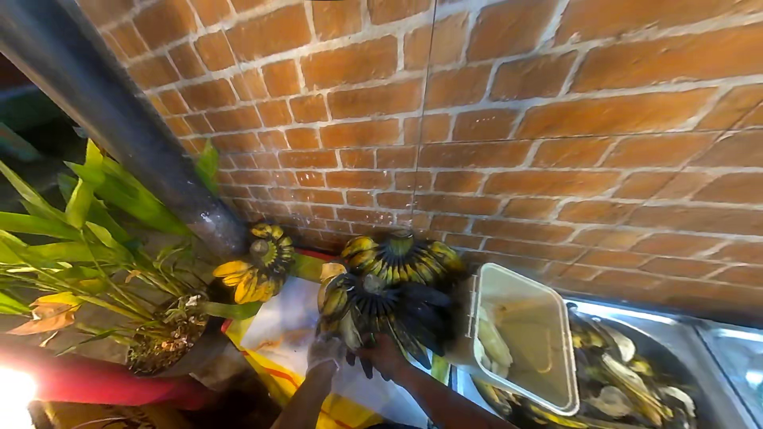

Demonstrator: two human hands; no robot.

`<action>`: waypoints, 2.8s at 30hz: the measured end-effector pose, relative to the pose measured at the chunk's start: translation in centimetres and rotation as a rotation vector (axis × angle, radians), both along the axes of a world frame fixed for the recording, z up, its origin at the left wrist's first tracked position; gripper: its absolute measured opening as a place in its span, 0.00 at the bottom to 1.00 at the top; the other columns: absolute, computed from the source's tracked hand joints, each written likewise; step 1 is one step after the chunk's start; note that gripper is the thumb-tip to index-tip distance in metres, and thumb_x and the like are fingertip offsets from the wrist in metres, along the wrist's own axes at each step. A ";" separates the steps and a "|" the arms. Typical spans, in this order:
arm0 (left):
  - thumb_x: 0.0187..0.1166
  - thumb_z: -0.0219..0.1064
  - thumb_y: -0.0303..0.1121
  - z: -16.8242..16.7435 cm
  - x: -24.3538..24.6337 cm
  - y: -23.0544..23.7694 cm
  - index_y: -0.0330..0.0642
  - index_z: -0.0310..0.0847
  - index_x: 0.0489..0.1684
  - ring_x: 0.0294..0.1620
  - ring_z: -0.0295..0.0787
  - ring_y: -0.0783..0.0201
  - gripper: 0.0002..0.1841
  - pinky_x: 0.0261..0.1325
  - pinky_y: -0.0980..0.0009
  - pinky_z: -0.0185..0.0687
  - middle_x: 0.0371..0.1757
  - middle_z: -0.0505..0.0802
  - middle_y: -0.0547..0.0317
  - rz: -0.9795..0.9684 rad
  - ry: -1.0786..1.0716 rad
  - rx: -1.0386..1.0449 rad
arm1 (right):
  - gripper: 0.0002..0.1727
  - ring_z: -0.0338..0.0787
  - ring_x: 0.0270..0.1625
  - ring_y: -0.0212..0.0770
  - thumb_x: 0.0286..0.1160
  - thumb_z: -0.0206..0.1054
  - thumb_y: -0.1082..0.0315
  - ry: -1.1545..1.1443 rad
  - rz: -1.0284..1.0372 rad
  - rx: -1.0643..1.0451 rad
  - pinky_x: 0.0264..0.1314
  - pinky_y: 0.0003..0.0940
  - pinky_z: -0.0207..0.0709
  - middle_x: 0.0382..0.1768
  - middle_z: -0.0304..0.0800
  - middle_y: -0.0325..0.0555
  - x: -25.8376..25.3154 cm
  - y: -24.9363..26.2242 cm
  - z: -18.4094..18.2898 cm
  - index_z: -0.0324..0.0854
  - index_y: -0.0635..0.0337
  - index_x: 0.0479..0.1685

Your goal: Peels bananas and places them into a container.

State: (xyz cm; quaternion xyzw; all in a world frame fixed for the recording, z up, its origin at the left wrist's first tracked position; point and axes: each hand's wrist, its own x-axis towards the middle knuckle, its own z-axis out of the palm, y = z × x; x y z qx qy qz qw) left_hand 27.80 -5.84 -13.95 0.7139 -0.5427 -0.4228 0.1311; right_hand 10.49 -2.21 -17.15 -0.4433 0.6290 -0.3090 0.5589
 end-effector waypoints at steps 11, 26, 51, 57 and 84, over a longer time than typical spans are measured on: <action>0.91 0.53 0.32 -0.5 -1.2 2.2 0.33 0.76 0.62 0.47 0.88 0.55 0.13 0.51 0.60 0.87 0.50 0.89 0.45 0.394 0.847 0.261 | 0.17 0.92 0.54 0.53 0.71 0.75 0.56 0.299 0.252 -0.086 0.64 0.58 0.82 0.48 0.93 0.55 -1.8 -1.9 -0.5 0.90 0.59 0.51; 0.95 0.47 0.36 -2.0 -3.3 0.2 0.34 0.75 0.71 0.59 0.86 0.55 0.19 0.62 0.57 0.85 0.61 0.88 0.44 0.162 0.659 0.076 | 0.20 0.92 0.49 0.54 0.66 0.79 0.55 0.206 0.268 -0.018 0.59 0.59 0.83 0.44 0.93 0.55 -3.0 -1.2 -1.0 0.89 0.60 0.50; 0.93 0.44 0.47 6.7 -8.9 -2.0 0.44 0.73 0.41 0.15 0.77 0.64 0.19 0.17 0.67 0.79 0.20 0.79 0.59 0.379 1.106 0.212 | 0.30 0.91 0.45 0.40 0.86 0.55 0.37 -0.039 -0.085 -0.088 0.55 0.47 0.84 0.42 0.93 0.42 -7.4 9.7 2.1 0.85 0.55 0.56; 0.91 0.48 0.48 11.4 -15.8 0.1 0.44 0.77 0.45 0.21 0.81 0.60 0.18 0.23 0.63 0.82 0.26 0.83 0.55 0.311 1.112 0.184 | 0.17 0.86 0.32 0.33 0.94 0.53 0.57 -0.135 -0.217 -0.544 0.35 0.30 0.82 0.35 0.90 0.39 -10.3 13.9 9.7 0.84 0.57 0.58; 0.86 0.54 0.46 13.9 -33.0 9.9 0.47 0.76 0.36 0.19 0.81 0.63 0.15 0.21 0.65 0.82 0.22 0.82 0.58 0.195 1.183 0.428 | 0.26 0.85 0.36 0.34 0.96 0.41 0.48 0.134 -0.377 -0.620 0.43 0.36 0.84 0.36 0.86 0.39 -20.0 21.7 10.4 0.83 0.53 0.57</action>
